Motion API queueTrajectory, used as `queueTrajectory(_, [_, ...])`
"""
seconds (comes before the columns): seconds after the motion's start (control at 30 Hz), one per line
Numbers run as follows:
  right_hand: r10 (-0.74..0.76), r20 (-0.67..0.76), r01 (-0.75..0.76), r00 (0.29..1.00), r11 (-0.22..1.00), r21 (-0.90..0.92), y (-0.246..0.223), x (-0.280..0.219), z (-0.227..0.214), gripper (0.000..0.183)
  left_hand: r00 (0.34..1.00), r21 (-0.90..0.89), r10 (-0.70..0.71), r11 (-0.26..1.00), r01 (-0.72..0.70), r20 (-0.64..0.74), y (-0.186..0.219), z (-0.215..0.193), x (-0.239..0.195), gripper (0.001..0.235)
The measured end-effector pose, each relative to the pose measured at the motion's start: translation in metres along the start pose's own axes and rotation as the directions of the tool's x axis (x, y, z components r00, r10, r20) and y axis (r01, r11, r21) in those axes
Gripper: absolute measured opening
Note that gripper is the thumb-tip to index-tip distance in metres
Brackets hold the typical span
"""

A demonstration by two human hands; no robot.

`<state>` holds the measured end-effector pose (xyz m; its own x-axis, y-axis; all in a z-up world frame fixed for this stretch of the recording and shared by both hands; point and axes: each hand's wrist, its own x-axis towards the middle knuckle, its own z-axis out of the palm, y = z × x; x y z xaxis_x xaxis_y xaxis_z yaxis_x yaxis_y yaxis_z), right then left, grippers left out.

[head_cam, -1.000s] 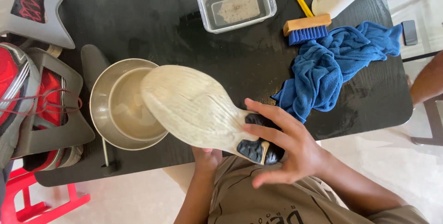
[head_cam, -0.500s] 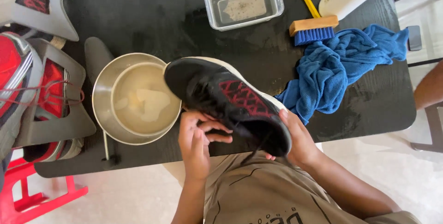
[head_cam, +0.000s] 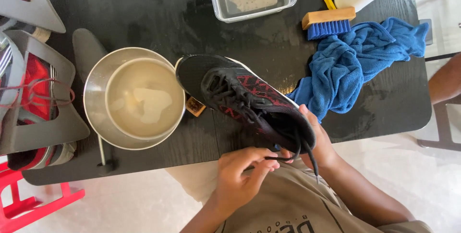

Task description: The person cleans a black sneaker with red accents using a blue cloth and a brush. They wipe the shoe's exterior and interior, place it on a stand, and then proceed to tie the laces.

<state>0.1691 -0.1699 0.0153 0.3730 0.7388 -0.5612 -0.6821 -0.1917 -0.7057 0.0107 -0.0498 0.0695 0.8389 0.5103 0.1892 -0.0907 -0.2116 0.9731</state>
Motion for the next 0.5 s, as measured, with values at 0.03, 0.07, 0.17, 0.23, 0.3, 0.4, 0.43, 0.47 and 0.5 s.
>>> queueTrajectory(0.03, [0.001, 0.001, -0.001, 1.000, 1.000, -0.001, -0.005, -0.003, 0.002, 0.098, 1.000, 0.000, -0.001, 1.000, 0.001, -0.002, 0.002, -0.001, 0.002, 0.011])
queueTrajectory(0.07, [-0.031, -0.062, 0.023, 0.998, 0.991, -0.129, -0.010, -0.006, 0.003, 0.094, 0.987, 0.176, 0.159, 0.972, -0.156, -0.003, 0.003, -0.002, 0.006, 0.014])
queueTrajectory(0.17, [-0.078, -0.126, 0.042, 0.989, 0.964, -0.262, -0.015, -0.010, -0.003, 0.090, 0.922, 0.434, 0.384, 0.822, -0.368, 0.052, 0.022, -0.008, 0.029, 0.024])
queueTrajectory(0.23, [-0.085, -0.127, 0.048, 0.988, 0.962, -0.270, -0.016, -0.010, -0.013, 0.090, 0.888, 0.519, 0.453, 0.741, -0.426, 0.083, 0.033, -0.011, 0.046, 0.033])
queueTrajectory(0.3, [-0.040, -0.080, 0.015, 0.996, 0.957, -0.290, -0.020, -0.010, -0.023, 0.093, 0.868, 0.551, 0.443, 0.677, -0.487, 0.222, 0.037, -0.012, 0.059, 0.031])
queueTrajectory(0.4, [-0.027, -0.196, -0.022, 0.980, 0.969, -0.246, -0.020, -0.005, -0.034, 0.085, 0.848, 0.613, 0.443, 0.595, -0.520, 0.290, 0.030, -0.004, 0.067, 0.017])
queueTrajectory(0.43, [-0.030, -0.199, -0.020, 0.979, 0.969, -0.245, -0.029, -0.007, -0.029, 0.085, 0.846, 0.610, 0.445, 0.595, -0.524, 0.292, 0.032, -0.001, 0.070, 0.017])
queueTrajectory(0.47, [-0.118, -0.145, 0.056, 0.982, 0.927, -0.372, -0.038, -0.007, -0.025, 0.062, 0.859, 0.639, 0.402, 0.578, -0.508, 0.319, 0.035, 0.001, 0.072, 0.012])
queueTrajectory(0.5, [-0.198, -0.080, 0.135, 0.977, 0.862, -0.488, -0.048, -0.008, -0.020, 0.048, 0.869, 0.667, 0.356, 0.560, -0.493, 0.343, 0.037, 0.004, 0.074, 0.010])
